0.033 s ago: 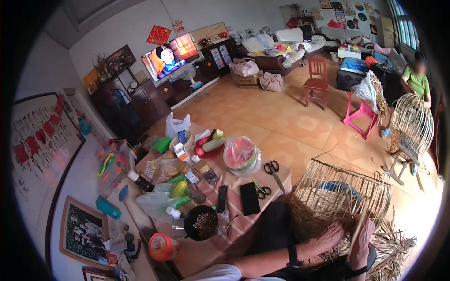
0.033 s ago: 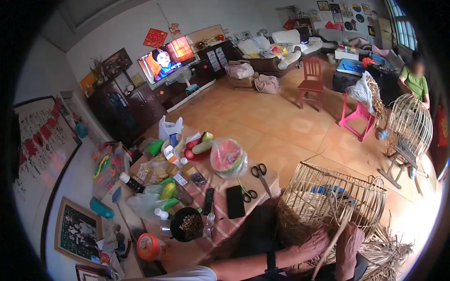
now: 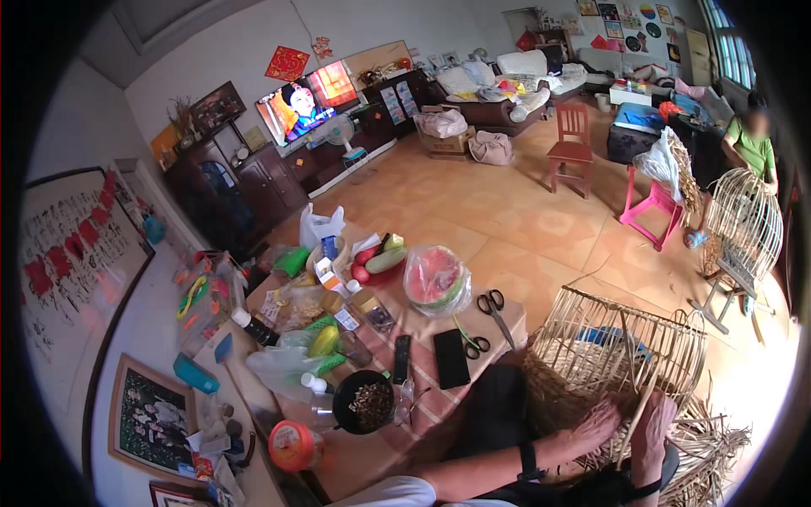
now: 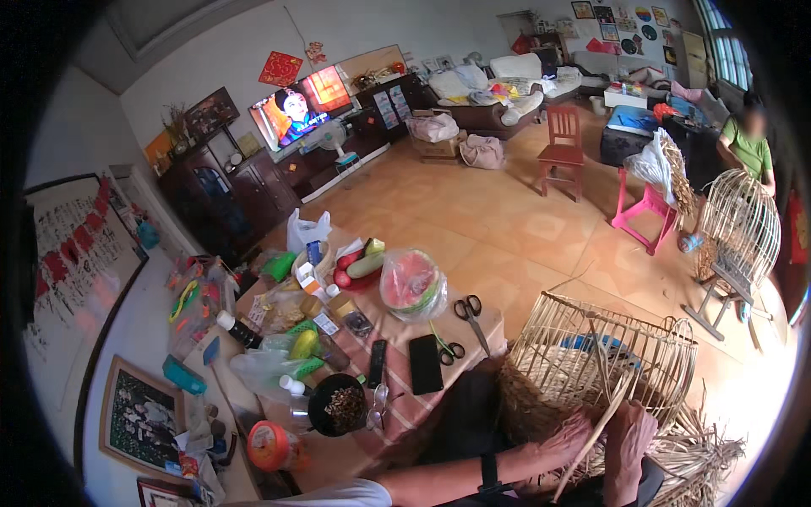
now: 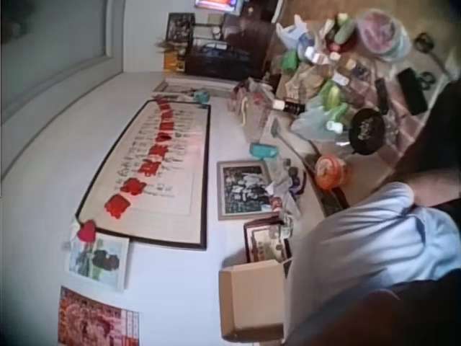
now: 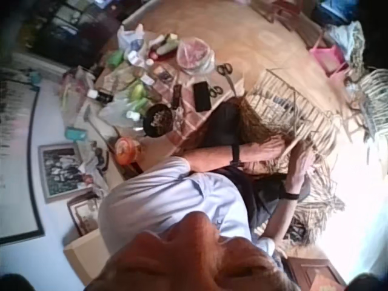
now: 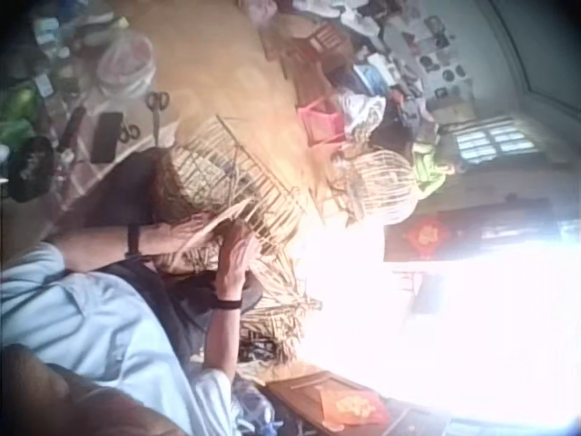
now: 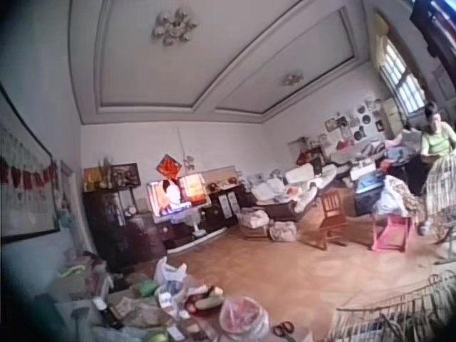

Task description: Weaving a bamboo or wicker basket by hand.

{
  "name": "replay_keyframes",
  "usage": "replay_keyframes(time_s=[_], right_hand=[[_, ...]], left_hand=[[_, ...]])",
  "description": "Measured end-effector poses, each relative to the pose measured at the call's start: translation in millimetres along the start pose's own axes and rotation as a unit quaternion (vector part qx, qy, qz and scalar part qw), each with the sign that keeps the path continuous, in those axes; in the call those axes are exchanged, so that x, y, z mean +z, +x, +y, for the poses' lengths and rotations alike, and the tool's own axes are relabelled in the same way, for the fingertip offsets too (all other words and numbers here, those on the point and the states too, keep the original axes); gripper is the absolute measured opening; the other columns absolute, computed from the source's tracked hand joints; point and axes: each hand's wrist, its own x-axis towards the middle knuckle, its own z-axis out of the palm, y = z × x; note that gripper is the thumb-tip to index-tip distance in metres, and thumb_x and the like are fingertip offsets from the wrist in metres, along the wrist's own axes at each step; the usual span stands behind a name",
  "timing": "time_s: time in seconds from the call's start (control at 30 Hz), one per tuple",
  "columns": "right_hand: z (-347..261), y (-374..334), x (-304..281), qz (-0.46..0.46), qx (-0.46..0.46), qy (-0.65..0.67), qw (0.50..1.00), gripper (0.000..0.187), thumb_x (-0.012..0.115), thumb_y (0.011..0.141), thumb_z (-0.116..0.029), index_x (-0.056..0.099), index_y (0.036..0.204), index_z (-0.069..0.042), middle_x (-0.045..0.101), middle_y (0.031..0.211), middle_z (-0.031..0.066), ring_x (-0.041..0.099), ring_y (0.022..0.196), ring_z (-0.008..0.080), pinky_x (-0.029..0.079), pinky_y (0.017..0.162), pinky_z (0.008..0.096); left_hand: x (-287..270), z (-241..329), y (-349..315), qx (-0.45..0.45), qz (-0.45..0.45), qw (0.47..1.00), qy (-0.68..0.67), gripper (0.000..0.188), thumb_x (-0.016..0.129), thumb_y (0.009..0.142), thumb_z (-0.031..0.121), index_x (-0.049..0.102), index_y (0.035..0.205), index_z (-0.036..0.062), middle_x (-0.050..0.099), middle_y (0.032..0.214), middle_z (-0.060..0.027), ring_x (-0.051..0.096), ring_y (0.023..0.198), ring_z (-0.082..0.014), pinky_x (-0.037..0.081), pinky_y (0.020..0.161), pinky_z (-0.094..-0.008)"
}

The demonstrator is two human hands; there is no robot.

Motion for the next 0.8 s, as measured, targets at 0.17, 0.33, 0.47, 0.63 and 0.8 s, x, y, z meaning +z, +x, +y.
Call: replay_keyframes(time_s=[0.17, 0.33, 0.47, 0.63, 0.8], right_hand=[[46.6, -17.3, 41.8, -0.05, 0.031, 0.034, 0.998, 0.017, 0.064, 0.084, -0.02, 0.061, 0.074, -0.007, 0.061, 0.073, 0.014, 0.065, 0.063, 0.0353, 0.048, 0.054, 0.044], [26.1, -17.1, 42.8, 0.097, 0.057, 0.227, 0.967, 0.011, 0.061, 0.087, -0.009, 0.057, 0.078, -0.002, 0.056, 0.069, 0.021, 0.058, 0.067, 0.0411, 0.042, 0.06, 0.0479], [38.1, -13.6, 35.6, -0.032, 0.061, 0.165, 0.984, 0.009, 0.068, 0.082, -0.007, 0.061, 0.083, -0.002, 0.061, 0.074, 0.0221, 0.06, 0.071, 0.0441, 0.044, 0.063, 0.0495], [45.8, -12.2, 32.2, -0.108, 0.059, 0.201, 0.972, 0.012, 0.064, 0.084, -0.005, 0.065, 0.095, -0.004, 0.063, 0.083, 0.0203, 0.063, 0.076, 0.0427, 0.047, 0.065, 0.0487], [37.9, -19.3, 28.5, -0.035, 0.086, 0.252, 0.963, 0.016, 0.066, 0.085, -0.008, 0.067, 0.1, -0.003, 0.066, 0.09, 0.0198, 0.064, 0.083, 0.042, 0.049, 0.069, 0.0466]], left_hand=[[-57.6, 20.4, 29.5, 0.031, 0.036, 0.999, 0.011, 0.029, 0.048, 0.088, 0.008, 0.053, 0.116, 0.0006, 0.049, 0.128, -0.0228, 0.047, 0.125, -0.0385, 0.035, 0.111, -0.0483], [-42.4, 3.9, 23.5, 0.035, 0.058, 0.997, 0.022, 0.03, 0.051, 0.087, 0.01, 0.053, 0.115, -0.0002, 0.05, 0.124, -0.0215, 0.049, 0.121, -0.0388, 0.033, 0.111, -0.0523], [-78.3, 18.9, 37.6, 0.001, -0.074, 0.997, -0.033, 0.037, 0.057, 0.084, 0.01, 0.051, 0.119, -0.0004, 0.049, 0.125, -0.0215, 0.046, 0.125, -0.0383, 0.03, 0.116, -0.0525], [-73.0, 16.4, 28.0, 0.031, 0.003, 0.999, -0.022, 0.04, 0.063, 0.081, 0.01, 0.049, 0.118, -0.0003, 0.048, 0.124, -0.0206, 0.044, 0.127, -0.0388, 0.029, 0.116, -0.053], [-84.7, 23.4, 35.7, -0.007, -0.065, 0.997, -0.031, 0.046, 0.069, 0.077, 0.011, 0.051, 0.117, -0.0007, 0.049, 0.123, -0.0202, 0.046, 0.124, -0.0386, 0.031, 0.114, -0.0519]])
